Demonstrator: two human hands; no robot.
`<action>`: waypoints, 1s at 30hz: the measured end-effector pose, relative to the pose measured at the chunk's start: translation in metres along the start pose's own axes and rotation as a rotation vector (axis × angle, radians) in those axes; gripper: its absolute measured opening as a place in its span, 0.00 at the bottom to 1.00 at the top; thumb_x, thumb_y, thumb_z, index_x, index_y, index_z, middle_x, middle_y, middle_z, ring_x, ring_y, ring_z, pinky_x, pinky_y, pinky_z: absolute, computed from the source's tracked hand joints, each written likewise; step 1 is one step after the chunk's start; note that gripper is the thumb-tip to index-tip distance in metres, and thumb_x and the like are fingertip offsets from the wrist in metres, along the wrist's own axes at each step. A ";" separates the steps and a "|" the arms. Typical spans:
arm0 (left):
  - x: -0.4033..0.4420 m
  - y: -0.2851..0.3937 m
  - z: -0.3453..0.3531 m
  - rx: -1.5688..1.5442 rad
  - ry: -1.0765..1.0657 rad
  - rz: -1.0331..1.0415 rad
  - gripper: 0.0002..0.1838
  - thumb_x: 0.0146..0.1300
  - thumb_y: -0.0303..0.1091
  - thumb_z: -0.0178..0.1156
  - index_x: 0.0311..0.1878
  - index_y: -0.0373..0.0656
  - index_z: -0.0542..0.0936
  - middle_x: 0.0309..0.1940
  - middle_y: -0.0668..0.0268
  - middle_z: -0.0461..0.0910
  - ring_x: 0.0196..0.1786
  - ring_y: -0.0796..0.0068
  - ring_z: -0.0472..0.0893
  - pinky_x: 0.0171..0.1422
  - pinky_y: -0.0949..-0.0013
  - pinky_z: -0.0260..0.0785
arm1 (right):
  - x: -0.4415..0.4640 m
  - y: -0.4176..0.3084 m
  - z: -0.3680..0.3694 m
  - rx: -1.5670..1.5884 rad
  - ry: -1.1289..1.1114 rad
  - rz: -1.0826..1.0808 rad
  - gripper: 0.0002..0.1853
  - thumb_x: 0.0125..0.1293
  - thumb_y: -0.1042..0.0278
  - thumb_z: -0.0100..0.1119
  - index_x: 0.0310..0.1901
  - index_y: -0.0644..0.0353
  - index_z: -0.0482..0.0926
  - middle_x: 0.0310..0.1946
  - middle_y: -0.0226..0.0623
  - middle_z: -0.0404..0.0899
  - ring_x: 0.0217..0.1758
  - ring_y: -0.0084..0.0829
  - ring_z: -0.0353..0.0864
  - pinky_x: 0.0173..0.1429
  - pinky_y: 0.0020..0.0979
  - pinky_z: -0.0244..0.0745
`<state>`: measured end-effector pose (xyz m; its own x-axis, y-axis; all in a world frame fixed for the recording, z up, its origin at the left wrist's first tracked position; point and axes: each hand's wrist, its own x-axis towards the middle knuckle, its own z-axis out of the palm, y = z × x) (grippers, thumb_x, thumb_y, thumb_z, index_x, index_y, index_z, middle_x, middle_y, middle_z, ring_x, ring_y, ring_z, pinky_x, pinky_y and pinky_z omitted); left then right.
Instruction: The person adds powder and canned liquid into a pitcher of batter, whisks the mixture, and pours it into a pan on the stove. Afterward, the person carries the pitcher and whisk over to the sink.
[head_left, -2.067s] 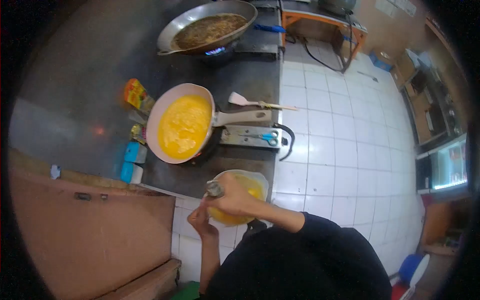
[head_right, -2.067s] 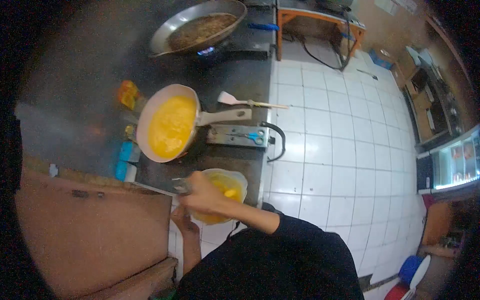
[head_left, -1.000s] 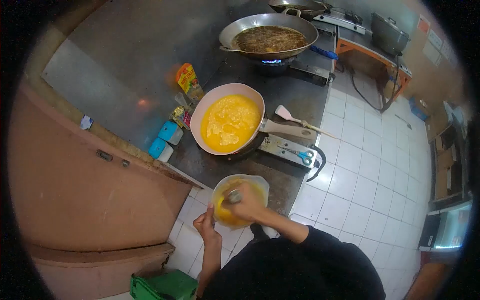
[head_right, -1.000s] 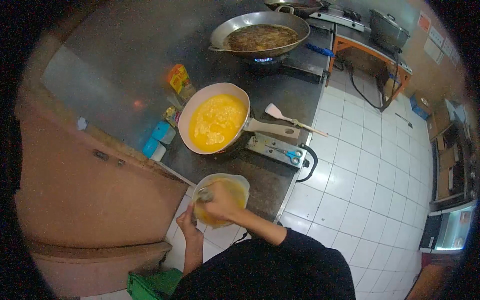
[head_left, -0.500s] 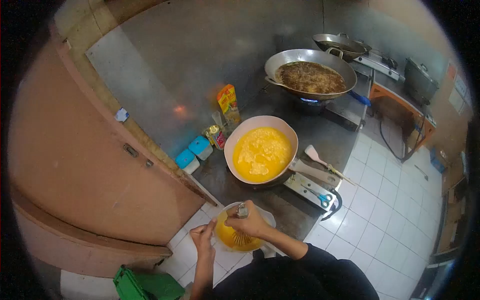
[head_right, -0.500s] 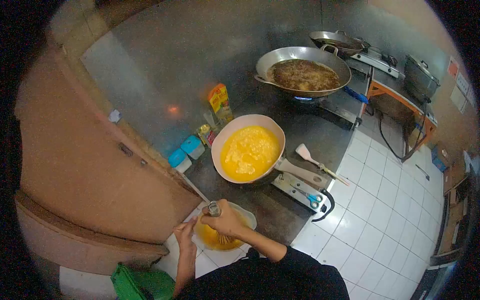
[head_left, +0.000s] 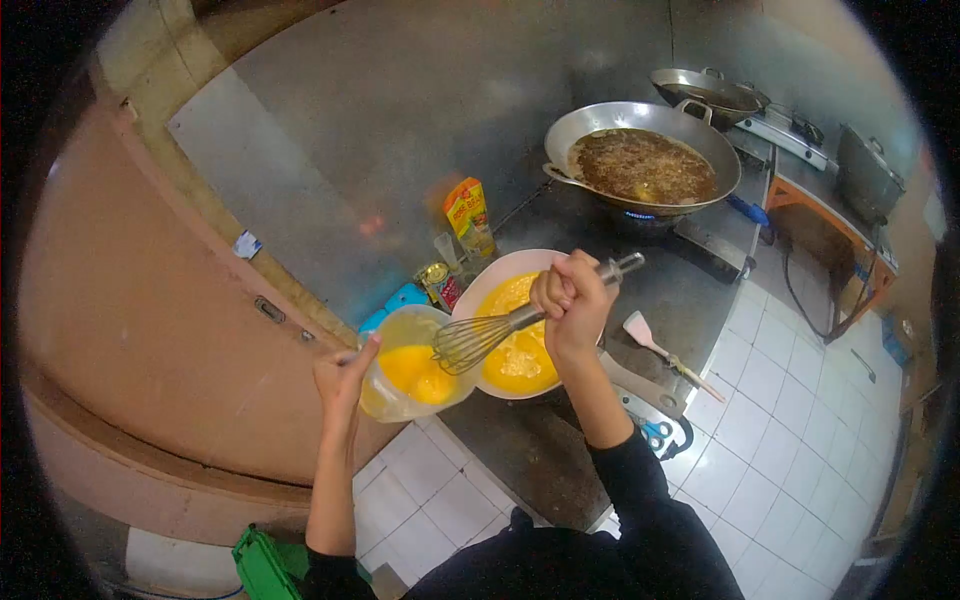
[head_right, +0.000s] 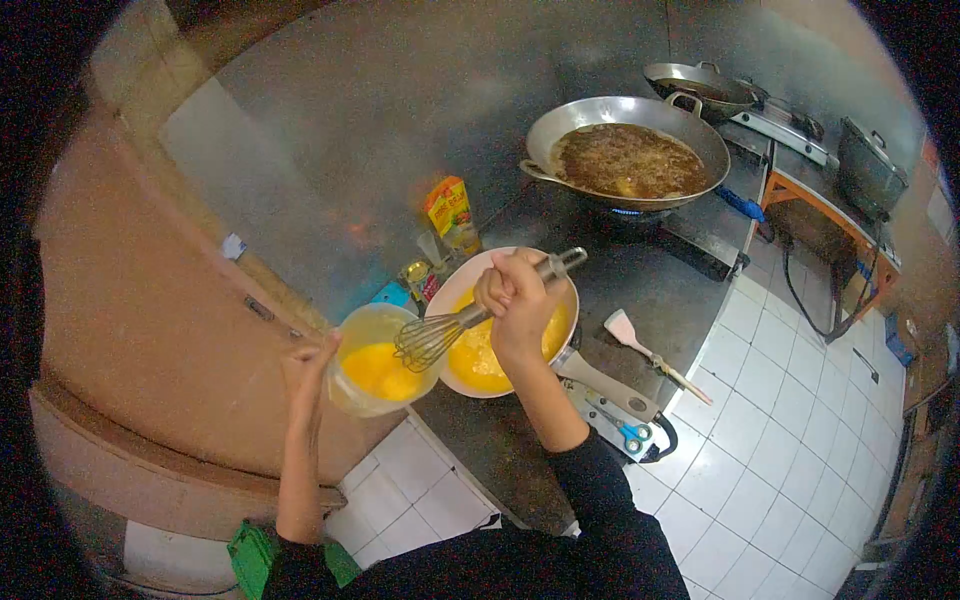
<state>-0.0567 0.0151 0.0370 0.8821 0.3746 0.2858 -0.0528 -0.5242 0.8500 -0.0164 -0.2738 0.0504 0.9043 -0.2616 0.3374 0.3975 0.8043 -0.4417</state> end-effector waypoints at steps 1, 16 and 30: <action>0.013 -0.006 0.007 0.124 0.030 0.063 0.29 0.50 0.48 0.74 0.08 0.40 0.71 0.09 0.77 0.66 0.16 0.86 0.62 0.19 0.73 0.49 | 0.007 0.002 0.000 0.104 0.023 0.020 0.20 0.57 0.76 0.55 0.16 0.52 0.55 0.07 0.26 0.53 0.07 0.20 0.48 0.16 0.27 0.48; 0.090 0.042 0.088 0.610 -0.131 0.513 0.29 0.44 0.55 0.71 0.09 0.36 0.75 0.05 0.62 0.66 0.11 0.68 0.64 0.21 0.62 0.58 | 0.037 -0.012 -0.053 0.028 0.349 -0.309 0.19 0.57 0.78 0.56 0.15 0.54 0.58 0.08 0.27 0.57 0.08 0.19 0.52 0.15 0.24 0.50; 0.098 0.075 0.106 0.599 -0.318 0.905 0.24 0.48 0.49 0.71 0.14 0.38 0.77 0.13 0.66 0.72 0.22 0.69 0.66 0.53 0.61 0.54 | 0.025 -0.027 -0.088 0.216 0.556 -0.331 0.19 0.66 0.71 0.56 0.20 0.53 0.60 0.12 0.26 0.59 0.13 0.20 0.58 0.22 0.26 0.57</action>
<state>0.0750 -0.0685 0.0814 0.7169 -0.4960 0.4898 -0.5753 -0.8178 0.0140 0.0095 -0.3491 -0.0024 0.7093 -0.7008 -0.0765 0.6789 0.7083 -0.1934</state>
